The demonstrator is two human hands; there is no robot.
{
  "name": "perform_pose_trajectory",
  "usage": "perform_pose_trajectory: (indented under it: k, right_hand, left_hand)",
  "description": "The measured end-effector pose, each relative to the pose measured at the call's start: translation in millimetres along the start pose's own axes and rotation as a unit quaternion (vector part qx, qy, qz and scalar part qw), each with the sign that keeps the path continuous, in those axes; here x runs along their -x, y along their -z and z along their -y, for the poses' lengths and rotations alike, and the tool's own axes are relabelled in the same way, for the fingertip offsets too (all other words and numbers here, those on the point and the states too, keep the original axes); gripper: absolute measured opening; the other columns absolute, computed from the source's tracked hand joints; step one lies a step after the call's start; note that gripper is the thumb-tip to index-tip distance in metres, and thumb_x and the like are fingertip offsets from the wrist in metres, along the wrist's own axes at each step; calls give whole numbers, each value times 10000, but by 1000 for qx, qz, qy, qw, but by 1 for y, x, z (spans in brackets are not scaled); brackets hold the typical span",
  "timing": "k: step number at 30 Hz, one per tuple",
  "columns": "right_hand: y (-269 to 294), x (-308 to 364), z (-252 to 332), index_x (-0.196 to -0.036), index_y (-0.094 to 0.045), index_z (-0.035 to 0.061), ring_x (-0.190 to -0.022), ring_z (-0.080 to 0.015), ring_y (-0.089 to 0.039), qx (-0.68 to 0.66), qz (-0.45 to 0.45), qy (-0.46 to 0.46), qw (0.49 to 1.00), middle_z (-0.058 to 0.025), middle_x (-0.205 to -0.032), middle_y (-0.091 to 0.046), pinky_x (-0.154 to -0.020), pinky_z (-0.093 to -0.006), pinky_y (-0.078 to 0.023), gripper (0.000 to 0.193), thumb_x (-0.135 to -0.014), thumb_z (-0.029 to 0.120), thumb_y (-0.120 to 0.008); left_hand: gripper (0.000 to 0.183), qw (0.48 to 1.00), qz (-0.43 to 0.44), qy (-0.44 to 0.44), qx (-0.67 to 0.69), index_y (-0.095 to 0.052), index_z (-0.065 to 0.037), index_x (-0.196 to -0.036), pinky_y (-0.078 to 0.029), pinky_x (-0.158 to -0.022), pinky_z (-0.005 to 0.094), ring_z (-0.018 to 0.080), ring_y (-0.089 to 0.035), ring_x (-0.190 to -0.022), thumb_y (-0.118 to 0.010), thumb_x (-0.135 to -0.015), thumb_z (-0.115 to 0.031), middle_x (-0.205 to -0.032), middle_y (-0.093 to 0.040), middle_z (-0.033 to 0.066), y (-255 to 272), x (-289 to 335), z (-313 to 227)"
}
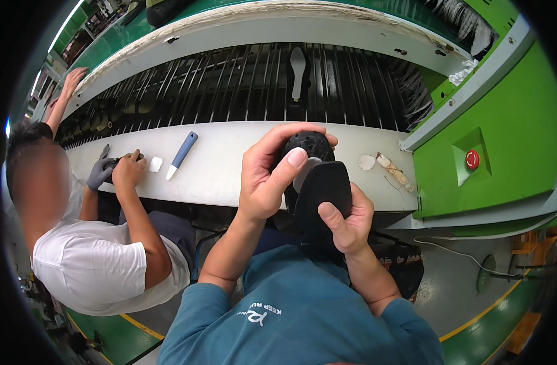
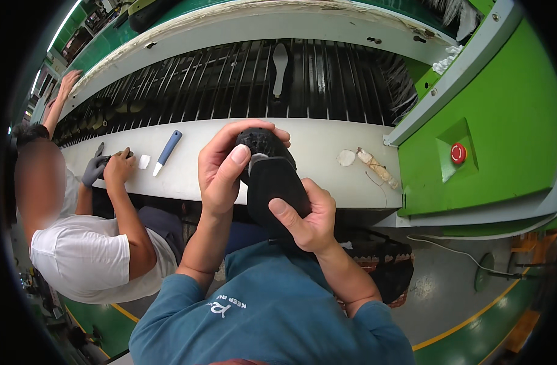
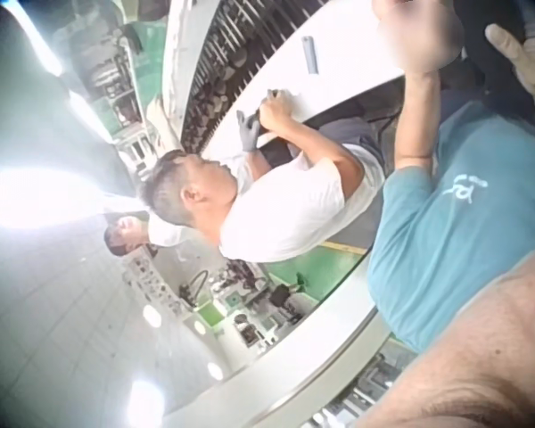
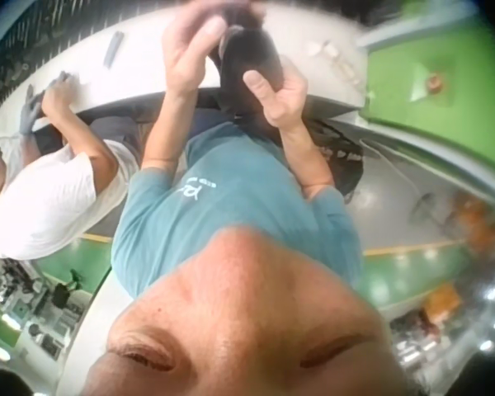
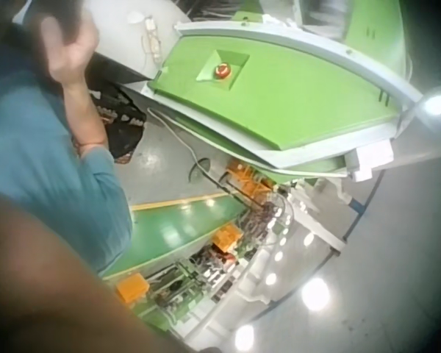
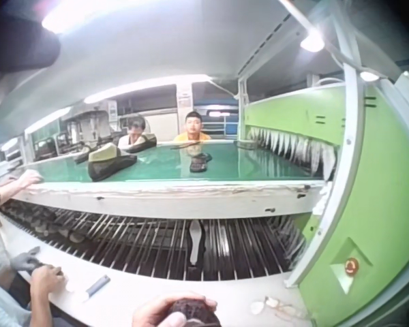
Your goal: The person assembles black slip-on shoes on a factory line. They pick up a shoe upper, apply adhesive to the sole using a small brush, and press the sole onto the upper. The person handles the shoes one at a time, pressing the components together before placing the finished unit on the conveyor belt.
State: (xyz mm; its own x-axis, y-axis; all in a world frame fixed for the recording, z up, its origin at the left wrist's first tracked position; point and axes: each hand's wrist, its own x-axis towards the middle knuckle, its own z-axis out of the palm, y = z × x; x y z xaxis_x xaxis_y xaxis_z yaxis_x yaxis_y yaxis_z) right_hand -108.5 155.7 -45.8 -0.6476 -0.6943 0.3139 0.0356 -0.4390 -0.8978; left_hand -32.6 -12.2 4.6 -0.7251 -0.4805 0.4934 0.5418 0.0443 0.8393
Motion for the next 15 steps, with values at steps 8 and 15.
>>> perform_pose_trajectory:
  k: [8, 15]
  right_hand:
    - [-1, -4, -1, -1009, -688, -8, -776, -50, -613, 11, 13, -5, 1000, -7, -872, -728, -680, -236, -498, 267, -1001, 196, -860]
    - [0, -5, 1, -1134, -713, -31, -867, -63, -650, -15, -10, 1, 1000, -28, -999, -749, -752, -228, -523, 256, -1009, 157, -833]
  left_hand:
    - [377, 998, -31, -31, -43, -677, 64, -1343, -625, -962, 394, 248, -768, -1068, -621, -1082, -203, -1188, -787, 207, -2, 4, 4]
    - [363, 993, -58, -69, -73, -667, 70, -1340, -622, -958, 388, 240, -768, -1054, -610, -1102, -197, -1171, -792, 205, -3, 6, 12]
